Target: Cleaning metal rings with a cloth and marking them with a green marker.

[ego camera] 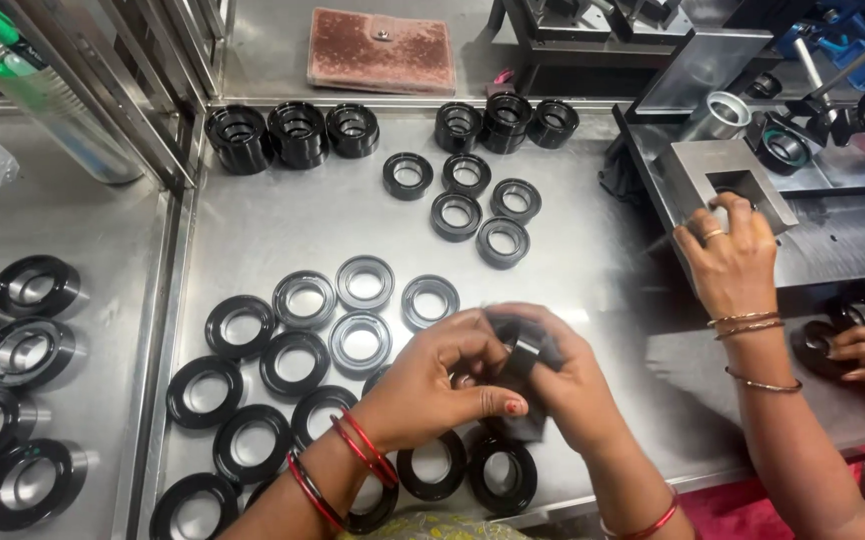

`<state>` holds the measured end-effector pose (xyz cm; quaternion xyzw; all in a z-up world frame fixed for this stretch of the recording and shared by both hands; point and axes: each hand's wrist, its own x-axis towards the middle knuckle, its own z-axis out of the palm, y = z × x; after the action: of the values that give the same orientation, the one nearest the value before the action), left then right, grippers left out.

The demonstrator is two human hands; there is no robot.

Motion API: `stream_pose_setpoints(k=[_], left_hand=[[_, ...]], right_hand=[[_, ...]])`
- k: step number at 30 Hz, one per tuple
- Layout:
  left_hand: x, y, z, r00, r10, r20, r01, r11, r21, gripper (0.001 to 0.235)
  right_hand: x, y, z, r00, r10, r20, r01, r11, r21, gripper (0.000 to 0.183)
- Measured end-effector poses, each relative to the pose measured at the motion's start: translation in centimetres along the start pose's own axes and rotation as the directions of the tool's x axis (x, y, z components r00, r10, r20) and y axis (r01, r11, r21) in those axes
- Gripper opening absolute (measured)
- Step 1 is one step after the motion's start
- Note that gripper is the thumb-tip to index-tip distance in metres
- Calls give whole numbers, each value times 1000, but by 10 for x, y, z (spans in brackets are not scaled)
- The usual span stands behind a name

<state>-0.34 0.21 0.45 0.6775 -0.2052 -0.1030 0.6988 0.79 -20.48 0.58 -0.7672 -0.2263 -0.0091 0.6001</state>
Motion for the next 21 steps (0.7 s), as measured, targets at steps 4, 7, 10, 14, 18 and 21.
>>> stream_pose_setpoints(k=[4,7,10,14,18,21], left_hand=[[1,1,-10,995,85,57,-80,993,-90,30],[5,7,-16,996,55,64,-40,974,-223,30],[14,6,-16,995,67,69,-40,942,-333,45],[27,-12,-7,999,36,17,-33,990,-139,69],[58,-43,-1,999,-34,-31,22,950,-312,82],[90,-74,-27,952,-288,-108,234,905,-355,82]], right_hand=[[-11,10,-22,835,501,227,-544,692,474,42],[-17,0,-35,843,518,148,-521,714,469,46],[-24,5,-42,904,427,0,-376,797,473,45],[-14,-4,-14,945,266,-189,-236,958,165,39],[0,-25,11,977,-50,-208,0,972,-234,33],[4,-29,12,983,-107,-146,48,931,-362,39]])
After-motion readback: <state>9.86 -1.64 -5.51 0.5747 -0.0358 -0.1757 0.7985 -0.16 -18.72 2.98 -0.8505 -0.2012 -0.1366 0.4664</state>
